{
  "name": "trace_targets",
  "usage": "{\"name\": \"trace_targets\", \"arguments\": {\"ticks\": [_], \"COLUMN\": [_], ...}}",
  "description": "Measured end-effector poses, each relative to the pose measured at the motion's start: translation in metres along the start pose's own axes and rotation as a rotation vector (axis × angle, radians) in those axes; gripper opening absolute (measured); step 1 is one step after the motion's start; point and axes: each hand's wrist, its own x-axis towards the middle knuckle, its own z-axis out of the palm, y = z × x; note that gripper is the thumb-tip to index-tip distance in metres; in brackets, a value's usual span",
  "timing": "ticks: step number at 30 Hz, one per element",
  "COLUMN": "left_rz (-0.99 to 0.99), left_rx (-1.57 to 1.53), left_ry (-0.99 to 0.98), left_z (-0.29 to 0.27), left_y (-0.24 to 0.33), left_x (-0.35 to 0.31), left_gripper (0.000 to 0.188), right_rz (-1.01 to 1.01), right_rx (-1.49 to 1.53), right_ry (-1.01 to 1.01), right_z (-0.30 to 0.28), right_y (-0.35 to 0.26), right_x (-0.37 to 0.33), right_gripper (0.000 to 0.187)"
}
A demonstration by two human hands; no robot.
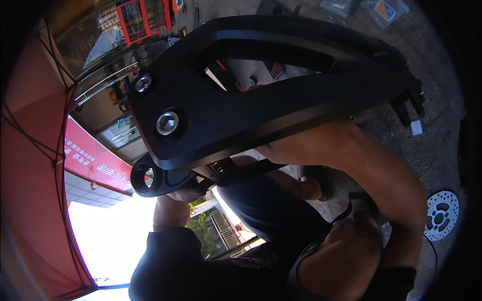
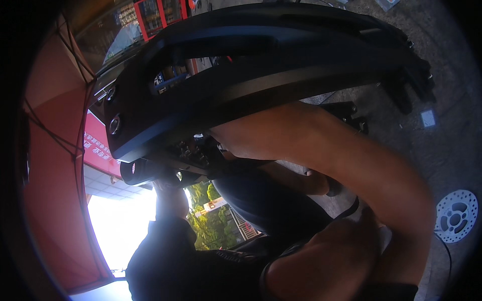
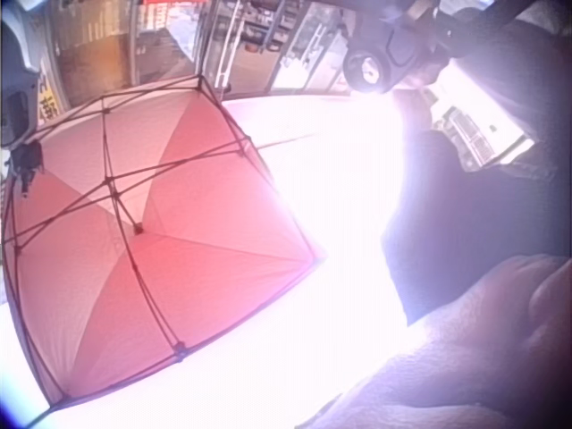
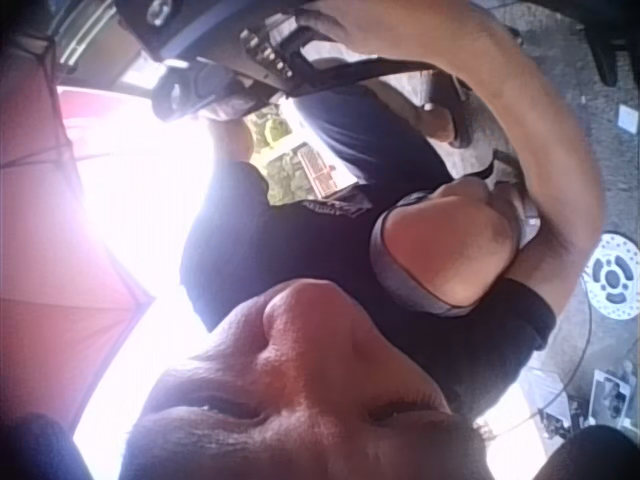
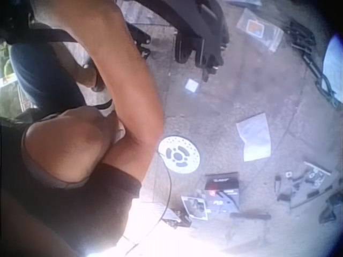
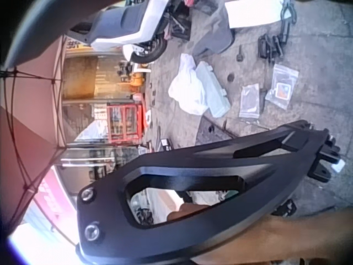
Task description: The person assembles a black metal scooter frame component on the floor. They use a screwdriver to tighten bolts, align brackets, and secure parts together while sitting on the ground.
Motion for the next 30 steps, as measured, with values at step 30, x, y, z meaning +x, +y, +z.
{"name": "trace_targets", "arguments": {"ticks": [30], "left_rz": [-0.017], "left_rx": [0.071], "left_ry": [0.018], "left_z": [0.013], "left_y": [0.000], "left_x": [-0.012], "left_gripper": [0.074], "right_rz": [-0.124], "right_rx": [0.119], "right_ry": [0.220], "right_z": [0.014], "right_y": [0.015], "right_x": [0.002], "right_gripper": [0.020]}}
